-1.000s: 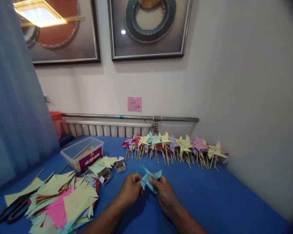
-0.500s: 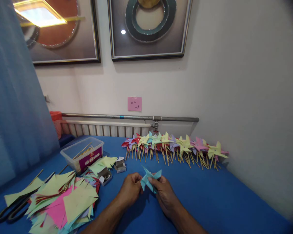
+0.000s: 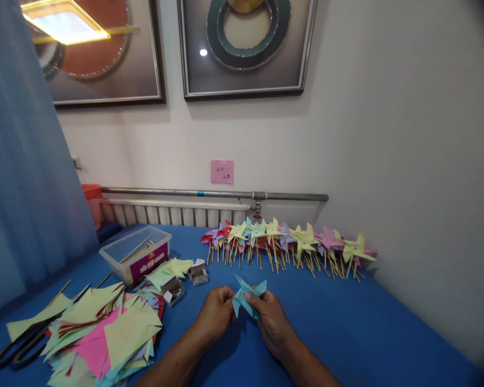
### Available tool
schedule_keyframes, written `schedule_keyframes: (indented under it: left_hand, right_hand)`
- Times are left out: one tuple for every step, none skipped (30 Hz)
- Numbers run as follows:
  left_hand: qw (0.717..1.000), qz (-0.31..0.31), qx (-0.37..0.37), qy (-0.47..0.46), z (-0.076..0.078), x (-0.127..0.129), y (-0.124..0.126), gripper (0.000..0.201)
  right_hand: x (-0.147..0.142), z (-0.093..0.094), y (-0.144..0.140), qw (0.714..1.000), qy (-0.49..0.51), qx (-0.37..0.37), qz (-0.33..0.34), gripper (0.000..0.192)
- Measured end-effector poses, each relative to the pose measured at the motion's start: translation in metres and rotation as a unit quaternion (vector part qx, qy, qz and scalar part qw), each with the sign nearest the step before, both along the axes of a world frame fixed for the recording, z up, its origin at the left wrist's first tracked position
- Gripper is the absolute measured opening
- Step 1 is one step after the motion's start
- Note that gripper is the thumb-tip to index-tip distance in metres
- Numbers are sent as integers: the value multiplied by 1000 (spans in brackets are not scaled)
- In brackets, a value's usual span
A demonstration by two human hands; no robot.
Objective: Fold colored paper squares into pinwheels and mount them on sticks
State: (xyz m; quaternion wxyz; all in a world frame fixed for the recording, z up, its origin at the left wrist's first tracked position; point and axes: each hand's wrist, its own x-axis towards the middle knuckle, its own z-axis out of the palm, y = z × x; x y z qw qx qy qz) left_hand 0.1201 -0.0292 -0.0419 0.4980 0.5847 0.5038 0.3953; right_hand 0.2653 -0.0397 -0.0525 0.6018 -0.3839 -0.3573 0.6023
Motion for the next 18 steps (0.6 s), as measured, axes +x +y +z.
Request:
schedule_keyframes:
  left_hand:
    - [1000, 1, 0, 0, 0, 0, 0, 21]
    - [1000, 3, 4, 1, 0, 1, -1, 22]
    - [1000, 7, 11, 4, -1, 1, -1, 22]
    - [1000, 11, 21, 7, -1, 1, -1, 24]
    - [999, 17, 33, 13, -1, 2, -2, 25]
    - [998, 23, 47, 18, -1, 2, -2, 26]
    - [998, 30, 59, 24, -1, 2, -3, 28]
    - [997, 38, 67, 28, -1, 2, -4, 29]
    - [996, 44, 70, 31, -1, 2, -4, 30]
    - [996, 48, 70, 32, -1, 2, -4, 31]
    - [996, 50, 66, 30, -1, 3, -5, 31]
    - [996, 50, 61, 27, 0, 3, -5, 32]
    - [997, 48, 59, 26, 0, 3, -5, 32]
    - [997, 46, 59, 26, 1, 4, -5, 32]
    - [997, 43, 60, 26, 1, 4, -5, 32]
    - [997, 42, 61, 26, 1, 4, -5, 32]
    - [997, 40, 61, 25, 1, 4, -5, 31]
    - [997, 39, 61, 24, 0, 4, -5, 31]
  right_hand:
    - [0, 0, 0, 1000, -2, 0, -4, 35]
    - [0, 0, 0, 1000, -4, 1, -7, 35]
    - [-1, 0, 1, 1000, -6, 1, -11, 35]
    - [-1, -1, 1, 1000, -6, 0, -14, 35]
    - [-1, -1, 1, 1000, -5, -2, -16, 35]
    - [-1, -2, 1, 1000, -3, -2, -16, 35]
    - [-1, -2, 1, 1000, -1, 0, -15, 35]
    - [-1, -2, 1, 1000, 0, 4, -12, 35]
    - [-1, -2, 1, 1000, -1, 8, -10, 34]
    - [-1, -2, 1, 1000, -2, 10, -7, 34]
    - [-1, -3, 1, 1000, -2, 10, -6, 33]
    - [-1, -3, 1, 1000, -2, 9, -6, 33]
    - [-1, -3, 1, 1000, -2, 7, -8, 33]
    - [-1, -3, 1, 1000, -2, 7, -8, 33]
    - [-1, -4, 2, 1000, -2, 8, -8, 34]
    - [0, -4, 2, 1000, -2, 9, -7, 34]
    - [0, -5, 3, 1000, -1, 9, -7, 34]
    - [0, -6, 3, 1000, 1, 9, -7, 34]
